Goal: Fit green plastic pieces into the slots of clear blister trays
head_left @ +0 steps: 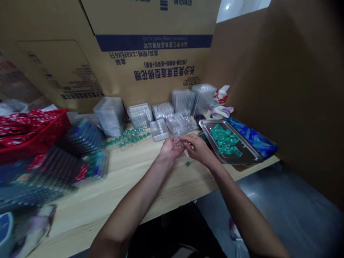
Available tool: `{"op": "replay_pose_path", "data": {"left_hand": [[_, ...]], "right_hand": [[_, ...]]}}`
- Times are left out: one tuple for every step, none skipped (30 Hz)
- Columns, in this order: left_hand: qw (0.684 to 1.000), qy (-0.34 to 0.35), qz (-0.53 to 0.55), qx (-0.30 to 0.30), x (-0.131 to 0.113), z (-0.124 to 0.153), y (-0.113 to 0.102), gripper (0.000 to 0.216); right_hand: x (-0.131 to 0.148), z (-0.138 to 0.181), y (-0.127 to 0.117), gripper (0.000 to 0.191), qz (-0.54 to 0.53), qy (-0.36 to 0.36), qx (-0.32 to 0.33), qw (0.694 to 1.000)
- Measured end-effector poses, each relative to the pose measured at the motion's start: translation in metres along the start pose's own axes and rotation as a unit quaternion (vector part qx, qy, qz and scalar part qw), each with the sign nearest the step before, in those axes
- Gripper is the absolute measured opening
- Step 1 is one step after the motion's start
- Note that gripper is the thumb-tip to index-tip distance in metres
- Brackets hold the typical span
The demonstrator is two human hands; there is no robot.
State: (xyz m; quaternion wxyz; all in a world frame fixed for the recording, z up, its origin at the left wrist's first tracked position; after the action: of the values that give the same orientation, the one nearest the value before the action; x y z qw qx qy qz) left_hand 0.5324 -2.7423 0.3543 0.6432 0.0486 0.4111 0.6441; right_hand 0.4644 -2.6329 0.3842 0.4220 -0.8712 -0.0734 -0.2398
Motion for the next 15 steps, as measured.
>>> {"op": "replay_pose_path", "data": {"left_hand": [[1.0, -0.01, -0.014, 0.005, -0.002, -0.004, 0.011, 0.044], [0.999, -0.017, -0.027, 0.009, -0.004, -0.008, 0.022, 0.048], [0.999, -0.02, -0.038, 0.013, -0.005, -0.011, 0.032, 0.05], [0.999, -0.02, -0.046, 0.015, -0.005, -0.015, 0.04, 0.052], [0.998, -0.02, -0.055, 0.016, -0.006, -0.019, 0.048, 0.053], [0.998, -0.019, -0.066, 0.016, -0.005, -0.023, 0.054, 0.053], [0.997, -0.018, -0.076, 0.014, -0.004, -0.027, 0.06, 0.052], [0.996, -0.016, -0.087, 0.013, -0.003, -0.032, 0.065, 0.05], [0.995, -0.014, -0.097, 0.011, -0.002, -0.037, 0.069, 0.048], [0.994, -0.01, -0.107, 0.01, -0.001, -0.042, 0.072, 0.045], [0.993, -0.006, -0.117, 0.01, 0.001, -0.047, 0.076, 0.041], [0.992, -0.001, -0.126, 0.011, 0.002, -0.052, 0.078, 0.037], [0.991, 0.004, -0.135, 0.015, 0.003, -0.057, 0.081, 0.033], [0.989, 0.009, -0.145, 0.019, 0.005, -0.062, 0.083, 0.029], [0.988, 0.016, -0.154, 0.025, 0.006, -0.067, 0.085, 0.025]], "right_hand": [[-0.007, -0.007, -0.002, 0.035, 0.064, -0.005, 0.019, 0.998], [-0.013, -0.013, -0.005, 0.035, 0.127, -0.012, 0.036, 0.991], [-0.017, -0.019, -0.008, 0.034, 0.183, -0.019, 0.049, 0.982], [-0.021, -0.024, -0.011, 0.034, 0.228, -0.025, 0.059, 0.972], [-0.024, -0.028, -0.013, 0.033, 0.26, -0.032, 0.068, 0.963], [-0.027, -0.033, -0.015, 0.033, 0.281, -0.039, 0.076, 0.956], [-0.03, -0.037, -0.017, 0.032, 0.294, -0.043, 0.083, 0.951], [-0.034, -0.041, -0.018, 0.032, 0.301, -0.043, 0.091, 0.948], [-0.037, -0.045, -0.02, 0.031, 0.302, -0.042, 0.099, 0.947], [-0.041, -0.049, -0.021, 0.031, 0.301, -0.038, 0.107, 0.947], [-0.046, -0.053, -0.022, 0.032, 0.298, -0.032, 0.118, 0.947], [-0.051, -0.058, -0.023, 0.032, 0.295, -0.023, 0.129, 0.946], [-0.056, -0.062, -0.024, 0.032, 0.293, -0.014, 0.14, 0.946], [-0.062, -0.067, -0.025, 0.032, 0.292, -0.005, 0.15, 0.945], [-0.067, -0.072, -0.026, 0.03, 0.29, 0.004, 0.161, 0.943]]}}
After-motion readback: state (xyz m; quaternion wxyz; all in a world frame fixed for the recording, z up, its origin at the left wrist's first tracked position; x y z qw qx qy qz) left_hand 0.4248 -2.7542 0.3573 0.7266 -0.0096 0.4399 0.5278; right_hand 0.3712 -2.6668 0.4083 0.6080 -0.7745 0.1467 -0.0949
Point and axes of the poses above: each hand's wrist, its own z-axis away from the middle knuckle, its own y-axis out of the palm, x = y × z, the point moved 2 cm from there along -z, towards the middle knuckle, and after that the axes turned 13 degrees about -x, right-handed, at the moved point
